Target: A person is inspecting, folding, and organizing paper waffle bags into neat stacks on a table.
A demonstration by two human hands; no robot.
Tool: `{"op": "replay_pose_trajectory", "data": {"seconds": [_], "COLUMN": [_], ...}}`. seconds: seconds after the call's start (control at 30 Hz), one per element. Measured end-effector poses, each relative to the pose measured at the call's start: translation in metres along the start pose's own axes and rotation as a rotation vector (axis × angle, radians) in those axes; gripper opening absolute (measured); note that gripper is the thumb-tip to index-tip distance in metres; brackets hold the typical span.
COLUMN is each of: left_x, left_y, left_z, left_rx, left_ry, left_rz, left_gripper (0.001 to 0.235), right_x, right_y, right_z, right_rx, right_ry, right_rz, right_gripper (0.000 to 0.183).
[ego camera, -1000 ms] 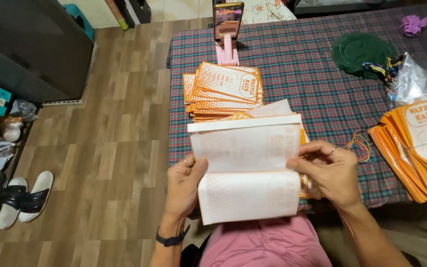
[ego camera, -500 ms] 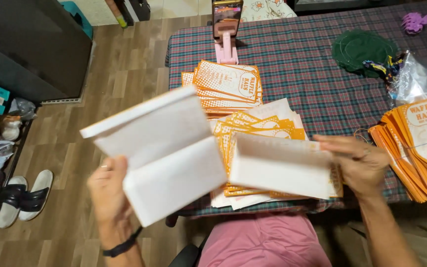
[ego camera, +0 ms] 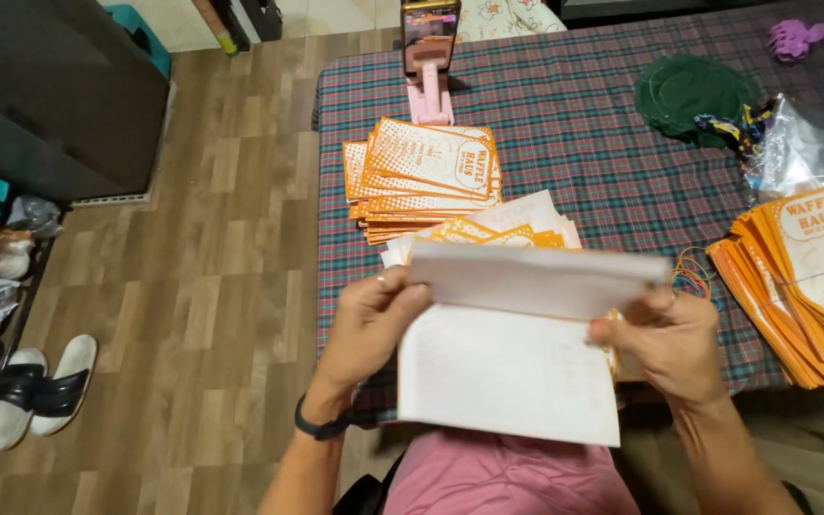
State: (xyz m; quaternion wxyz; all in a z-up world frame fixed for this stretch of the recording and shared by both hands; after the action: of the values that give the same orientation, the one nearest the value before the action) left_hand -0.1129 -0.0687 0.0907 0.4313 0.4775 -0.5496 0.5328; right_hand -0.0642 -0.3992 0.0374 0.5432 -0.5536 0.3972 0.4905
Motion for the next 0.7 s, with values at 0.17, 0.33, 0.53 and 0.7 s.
{"op": "replay_pose_trajectory", "data": {"seconds": [0.17, 0.33, 0.53, 0.7], "left_x": [0.019, -0.016, -0.099, -0.065], "left_y": [-0.028, -0.101, -0.186, -0.169], "left_z": [0.024, -0.005, -0.035, -0.043], "left_rx": [-0.322, -0.13, -0.15, 0.013], "left_ry": [-0.334, -0.59, -1.441, -1.252], "left_rz": [0.435, 0.603, 0.294, 0.584], "left_gripper": [0.056, 0.037, 0.054, 0.013], "right_x": [-0.063, -0.02, -0.015, -0.021], "right_y": [0.002, 0.017, 0.017, 0.012], "right_z": [0.037, 0.049, 0.051, 0.052], "right_rx": [-0.364, -0.527, -0.527, -0.487], "right_ry": [0.309, 0.669, 0.688, 0.71], "right_rz": [-0.433, -0.594, -0.629, -0.6], "right_gripper": [0.021, 0.034, 0.034, 0.032]}}
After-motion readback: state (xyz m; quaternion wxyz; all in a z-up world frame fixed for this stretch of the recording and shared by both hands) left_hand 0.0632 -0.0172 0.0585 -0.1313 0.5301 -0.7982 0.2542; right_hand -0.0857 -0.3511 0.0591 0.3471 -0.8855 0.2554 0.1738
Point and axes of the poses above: each hand's wrist, its own y-axis away from the middle knuckle, its own z-axis out of the palm, x = y × z, the point moved 9 cm from there along -y, towards the middle knuckle
